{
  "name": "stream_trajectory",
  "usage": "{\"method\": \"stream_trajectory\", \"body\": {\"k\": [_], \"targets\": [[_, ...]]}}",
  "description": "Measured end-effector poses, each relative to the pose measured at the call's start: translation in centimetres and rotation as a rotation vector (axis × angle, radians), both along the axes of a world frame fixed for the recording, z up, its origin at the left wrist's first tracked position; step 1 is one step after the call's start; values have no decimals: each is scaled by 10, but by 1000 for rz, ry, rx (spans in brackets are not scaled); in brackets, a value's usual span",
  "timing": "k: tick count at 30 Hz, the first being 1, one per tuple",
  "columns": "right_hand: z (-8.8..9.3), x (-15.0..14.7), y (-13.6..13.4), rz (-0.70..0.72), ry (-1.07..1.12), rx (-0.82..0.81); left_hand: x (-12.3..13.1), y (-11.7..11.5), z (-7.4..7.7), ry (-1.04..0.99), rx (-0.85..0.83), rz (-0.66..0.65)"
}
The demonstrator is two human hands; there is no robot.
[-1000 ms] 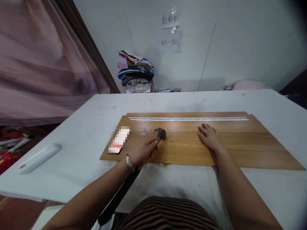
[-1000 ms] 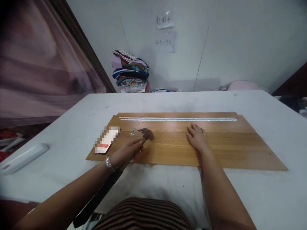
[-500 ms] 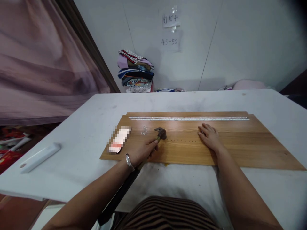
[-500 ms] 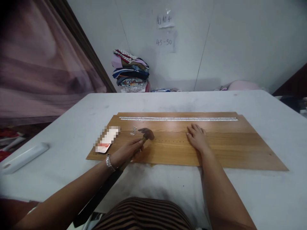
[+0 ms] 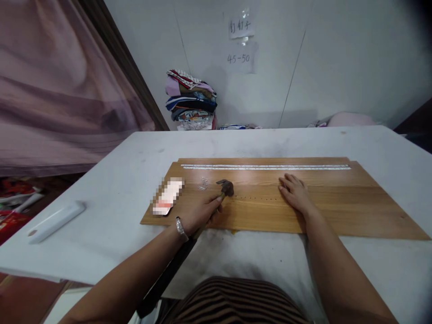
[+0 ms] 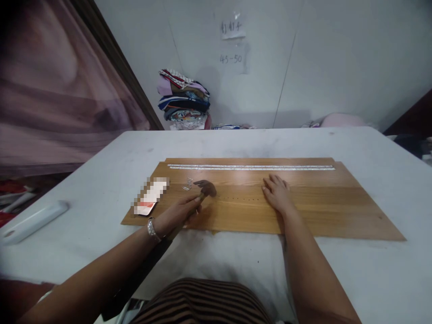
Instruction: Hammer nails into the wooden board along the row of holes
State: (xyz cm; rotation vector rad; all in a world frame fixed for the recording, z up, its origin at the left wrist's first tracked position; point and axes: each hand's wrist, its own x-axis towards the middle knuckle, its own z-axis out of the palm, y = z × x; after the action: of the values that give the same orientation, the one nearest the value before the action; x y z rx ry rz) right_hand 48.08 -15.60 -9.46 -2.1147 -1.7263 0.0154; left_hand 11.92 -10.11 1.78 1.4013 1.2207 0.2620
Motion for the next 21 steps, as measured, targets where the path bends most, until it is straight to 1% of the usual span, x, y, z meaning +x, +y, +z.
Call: {"method": "stream_trajectory", "body": {"k": [4, 8, 16, 21], "targets": [[1, 0, 0, -2, -2, -16, 0, 0, 1, 16, -2, -6], [0, 1, 0, -5, -1, -22, 0, 0, 0, -13, 2, -10], [-2, 1, 0, -5, -1, 15, -1, -1, 2, -18, 0, -3], [-2, 1, 0, -4, -2, -10, 1, 0, -2, -34, 11, 18]]}}
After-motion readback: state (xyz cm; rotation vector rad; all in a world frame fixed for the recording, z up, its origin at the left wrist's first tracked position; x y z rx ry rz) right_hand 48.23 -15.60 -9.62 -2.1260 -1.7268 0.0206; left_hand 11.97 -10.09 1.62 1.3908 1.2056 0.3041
